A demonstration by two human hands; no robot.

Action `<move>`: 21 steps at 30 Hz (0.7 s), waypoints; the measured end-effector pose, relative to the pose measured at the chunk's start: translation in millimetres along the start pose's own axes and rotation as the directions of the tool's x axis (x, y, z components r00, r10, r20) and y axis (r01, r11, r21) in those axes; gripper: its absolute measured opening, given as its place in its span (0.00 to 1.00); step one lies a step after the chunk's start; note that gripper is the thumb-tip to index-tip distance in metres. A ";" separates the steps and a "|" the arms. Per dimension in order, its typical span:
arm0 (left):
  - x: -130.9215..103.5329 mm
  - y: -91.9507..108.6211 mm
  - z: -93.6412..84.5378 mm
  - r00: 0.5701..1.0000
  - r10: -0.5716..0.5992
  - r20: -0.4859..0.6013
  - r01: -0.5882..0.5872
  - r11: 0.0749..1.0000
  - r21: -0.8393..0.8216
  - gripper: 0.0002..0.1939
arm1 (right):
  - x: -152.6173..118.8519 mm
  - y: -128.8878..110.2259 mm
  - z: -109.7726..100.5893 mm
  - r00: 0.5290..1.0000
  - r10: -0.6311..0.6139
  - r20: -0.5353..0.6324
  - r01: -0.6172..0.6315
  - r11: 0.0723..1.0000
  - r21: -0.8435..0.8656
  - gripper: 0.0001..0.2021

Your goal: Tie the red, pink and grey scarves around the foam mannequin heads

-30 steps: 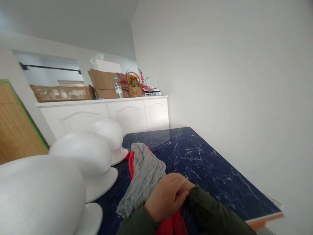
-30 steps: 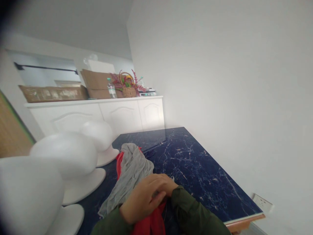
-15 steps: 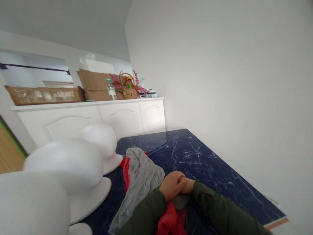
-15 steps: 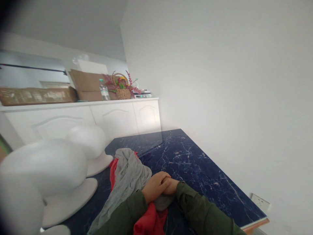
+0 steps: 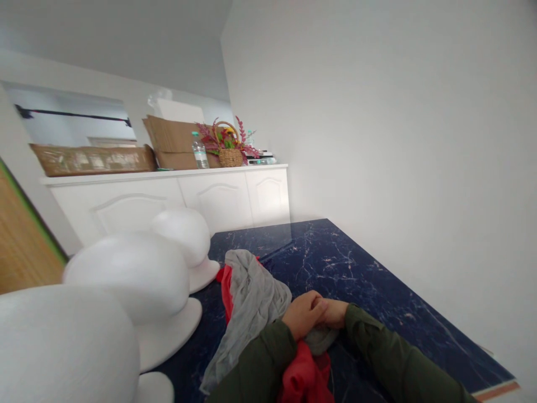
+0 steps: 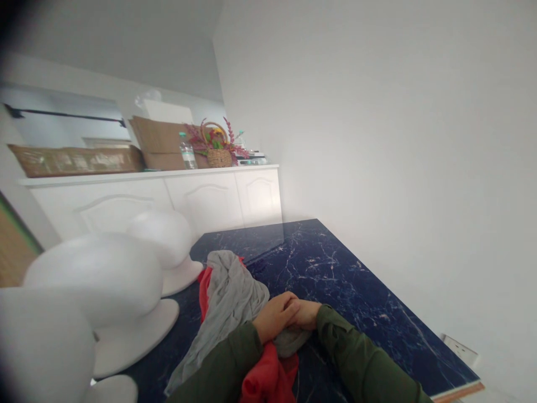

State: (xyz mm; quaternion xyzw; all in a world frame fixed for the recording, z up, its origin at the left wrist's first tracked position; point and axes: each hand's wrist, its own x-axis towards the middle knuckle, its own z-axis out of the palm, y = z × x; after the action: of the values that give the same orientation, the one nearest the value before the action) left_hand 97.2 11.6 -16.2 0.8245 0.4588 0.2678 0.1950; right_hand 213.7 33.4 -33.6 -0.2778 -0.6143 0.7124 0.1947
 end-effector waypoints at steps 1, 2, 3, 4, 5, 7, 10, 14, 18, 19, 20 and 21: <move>-0.2 0.5 -0.4 1.000 0.003 -0.002 -0.003 1.000 0.002 0.17 | -0.3 -0.3 0.4 1.000 -0.006 0.001 0.006 1.000 0.017 0.15; -0.4 0.9 -0.9 1.000 0.007 -0.004 -0.007 1.000 0.004 0.17 | -0.6 -0.4 0.8 1.000 -0.009 0.001 0.009 1.000 0.023 0.15; -0.5 1.4 -1.4 1.000 0.010 -0.004 -0.010 1.000 0.006 0.17 | -0.8 -0.4 1.1 1.000 -0.010 0.001 0.010 1.000 0.025 0.16; -0.7 1.8 -1.7 1.000 0.013 -0.004 -0.013 1.000 0.009 0.17 | -0.9 -0.3 1.3 1.000 -0.008 0.000 0.008 1.000 0.023 0.16; -0.8 2.1 -1.9 1.000 0.014 -0.003 -0.014 1.000 0.012 0.17 | -1.1 -0.1 1.4 1.000 -0.003 -0.005 0.004 1.000 0.019 0.16; -1.3 2.4 -2.0 1.000 0.018 0.005 -0.018 1.000 0.017 0.17 | -1.2 0.3 0.9 1.000 0.000 -0.020 0.000 1.000 0.011 0.17; -2.6 3.8 -3.1 0.999 0.039 -0.029 -0.039 0.999 0.019 0.15 | -0.4 -0.7 -0.8 1.000 -0.016 0.004 0.016 1.000 0.020 0.17; -8.8 17.6 -13.8 0.944 0.200 -0.261 -0.191 0.980 0.061 0.12 | 2.1 -5.5 -4.8 0.997 -0.055 0.060 0.048 0.992 0.119 0.16; -34.3 44.1 -27.5 0.791 0.456 -0.408 -0.410 0.890 0.200 0.10 | 2.2 -7.6 -13.1 0.997 -0.076 0.019 0.071 0.984 0.161 0.14; -46.3 48.8 -28.5 0.747 0.502 -0.437 -0.443 0.865 0.236 0.11 | 2.0 -7.4 -15.5 0.998 -0.058 0.012 0.055 0.985 0.166 0.15; -61.0 51.3 -28.3 0.708 0.535 -0.461 -0.459 0.845 0.274 0.13 | 1.8 -6.9 -17.6 0.999 -0.035 0.007 0.033 0.984 0.175 0.17; -78.4 51.4 -27.0 0.662 0.551 -0.507 -0.454 0.834 0.313 0.15 | 1.7 -6.4 -19.4 1.000 -0.010 0.001 0.009 0.982 0.188 0.20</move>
State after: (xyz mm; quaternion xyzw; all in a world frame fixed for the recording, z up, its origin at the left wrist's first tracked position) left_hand 79.9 -79.7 13.5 0.8101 0.2690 0.5108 -0.1023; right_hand 224.3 50.4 -29.2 -0.2545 -0.5458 0.7665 0.2230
